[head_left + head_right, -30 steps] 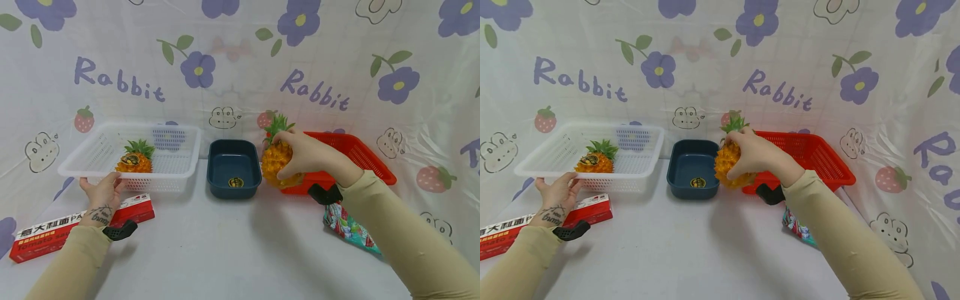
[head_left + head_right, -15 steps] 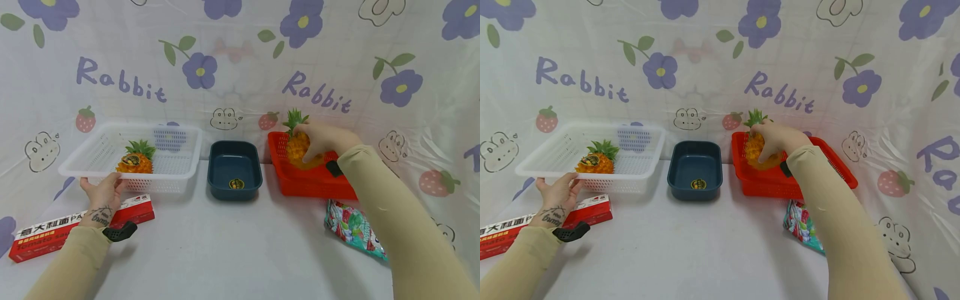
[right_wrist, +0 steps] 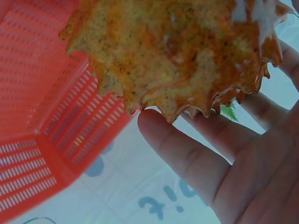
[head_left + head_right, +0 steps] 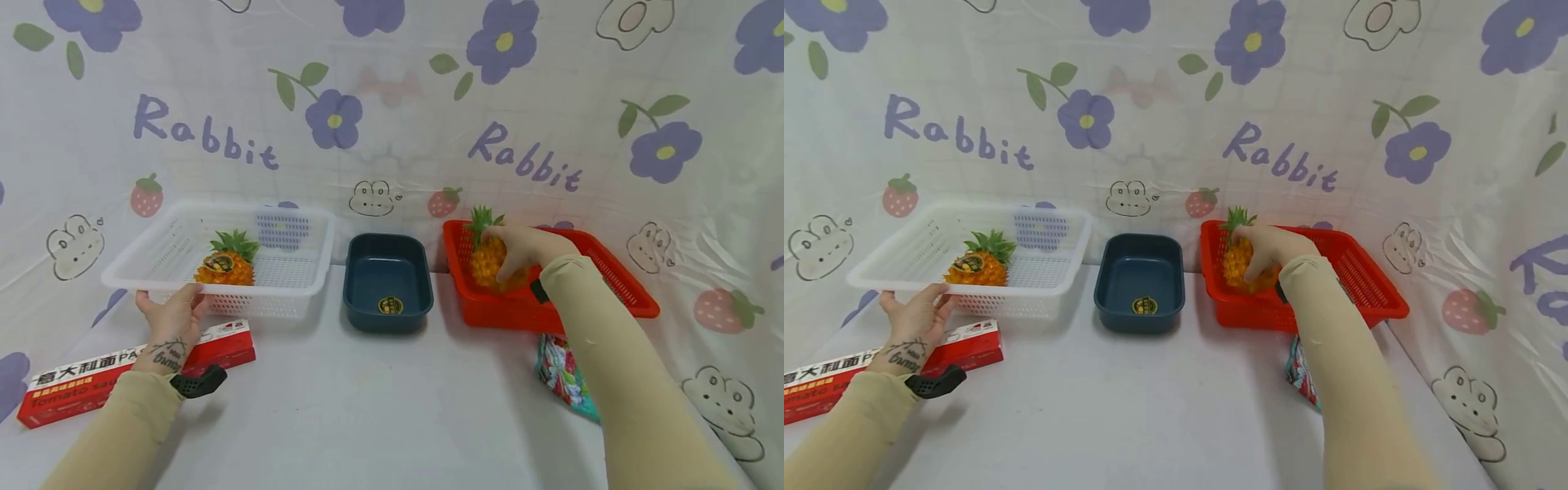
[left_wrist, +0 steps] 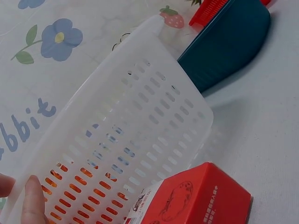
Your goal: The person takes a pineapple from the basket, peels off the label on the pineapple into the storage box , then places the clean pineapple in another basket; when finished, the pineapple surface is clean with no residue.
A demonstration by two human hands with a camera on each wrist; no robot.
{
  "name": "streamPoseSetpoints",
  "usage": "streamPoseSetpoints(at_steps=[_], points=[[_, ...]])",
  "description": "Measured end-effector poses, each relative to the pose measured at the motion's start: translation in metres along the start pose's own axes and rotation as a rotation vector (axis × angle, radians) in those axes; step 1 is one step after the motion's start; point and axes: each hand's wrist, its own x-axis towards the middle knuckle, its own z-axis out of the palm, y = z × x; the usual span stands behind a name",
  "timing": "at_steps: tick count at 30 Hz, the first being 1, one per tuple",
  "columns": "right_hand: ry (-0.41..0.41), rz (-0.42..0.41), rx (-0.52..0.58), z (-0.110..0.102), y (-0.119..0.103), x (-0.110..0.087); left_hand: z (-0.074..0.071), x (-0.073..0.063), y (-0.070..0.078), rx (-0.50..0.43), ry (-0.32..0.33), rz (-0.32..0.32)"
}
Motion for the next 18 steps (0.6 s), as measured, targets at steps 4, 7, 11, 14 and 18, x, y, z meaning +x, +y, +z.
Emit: streamPoseSetpoints(at_steps=[4,7,11,14,18], points=[[-0.039,0.072,0.032,0.006,0.002,0.004,-0.001,0.000,0.000,0.011,-0.008,0.009],[-0.089,0.111,0.072,0.010,0.001,0.005,-0.001,0.001,-0.001,0.018,-0.004,0.017],[-0.206,0.187,0.193,0.015,-0.002,0.007,-0.003,0.001,-0.001,0.033,0.006,0.020],[-0.261,0.232,0.246,0.017,-0.003,0.007,-0.003,0.000,0.000,0.032,-0.002,0.007],[-0.267,0.231,0.250,0.016,-0.003,0.008,-0.001,-0.001,0.001,0.021,-0.014,-0.004]])
